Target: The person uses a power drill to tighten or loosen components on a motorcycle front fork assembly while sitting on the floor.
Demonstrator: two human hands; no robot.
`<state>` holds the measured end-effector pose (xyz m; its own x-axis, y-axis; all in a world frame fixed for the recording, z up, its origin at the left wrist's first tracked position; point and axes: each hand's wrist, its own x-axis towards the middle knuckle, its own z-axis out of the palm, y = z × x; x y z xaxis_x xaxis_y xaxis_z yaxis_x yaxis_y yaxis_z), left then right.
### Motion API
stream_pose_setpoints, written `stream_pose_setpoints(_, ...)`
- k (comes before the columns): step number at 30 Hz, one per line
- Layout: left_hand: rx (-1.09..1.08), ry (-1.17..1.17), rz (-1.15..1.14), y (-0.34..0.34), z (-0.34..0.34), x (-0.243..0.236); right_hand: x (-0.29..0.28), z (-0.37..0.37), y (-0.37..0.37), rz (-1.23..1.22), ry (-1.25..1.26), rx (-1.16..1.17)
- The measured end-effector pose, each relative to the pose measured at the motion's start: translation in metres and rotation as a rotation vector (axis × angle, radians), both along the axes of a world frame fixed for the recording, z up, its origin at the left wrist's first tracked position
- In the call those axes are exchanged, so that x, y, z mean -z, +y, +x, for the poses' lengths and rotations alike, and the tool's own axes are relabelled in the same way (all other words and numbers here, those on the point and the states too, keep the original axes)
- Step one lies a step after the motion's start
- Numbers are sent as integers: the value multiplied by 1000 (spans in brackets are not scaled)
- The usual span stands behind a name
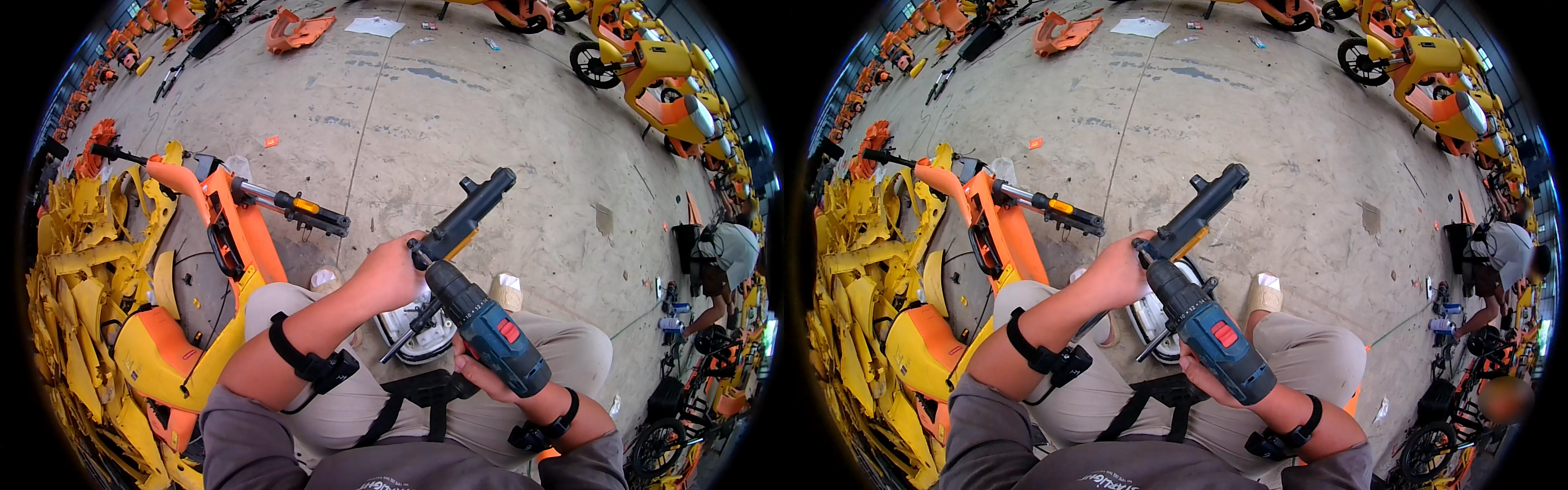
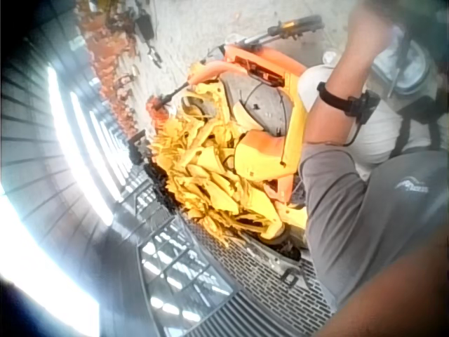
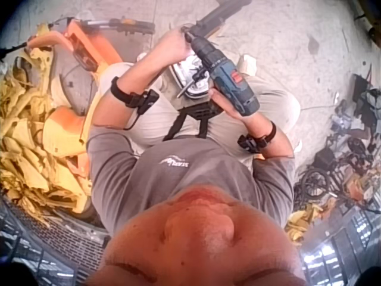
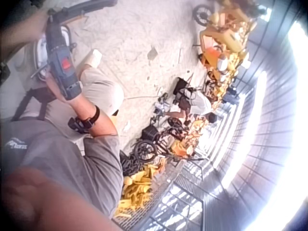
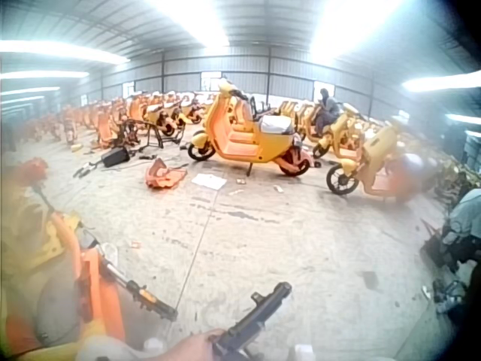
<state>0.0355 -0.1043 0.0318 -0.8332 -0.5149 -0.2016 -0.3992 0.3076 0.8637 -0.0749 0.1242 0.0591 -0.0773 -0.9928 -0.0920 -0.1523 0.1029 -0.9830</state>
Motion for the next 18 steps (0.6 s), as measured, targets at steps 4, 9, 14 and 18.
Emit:
stream_pose_setpoints(4, -2, 1, -38, 0, 1, 5, -2, 2, -1, 23, -56, 40)
stream_pose_setpoints(9, -7, 4, -3, 0, 1, 5, -15, 0, -6, 29, -61, 9)
stream_pose_setpoints(14, -8, -11, -7, 0, 2, 1, -17, 2, -5, 65, -120, 19)
stream_pose_setpoints(18, -20, -6, -28, 1, 2, 2, -16, 2, -7, 39, -87, 46)
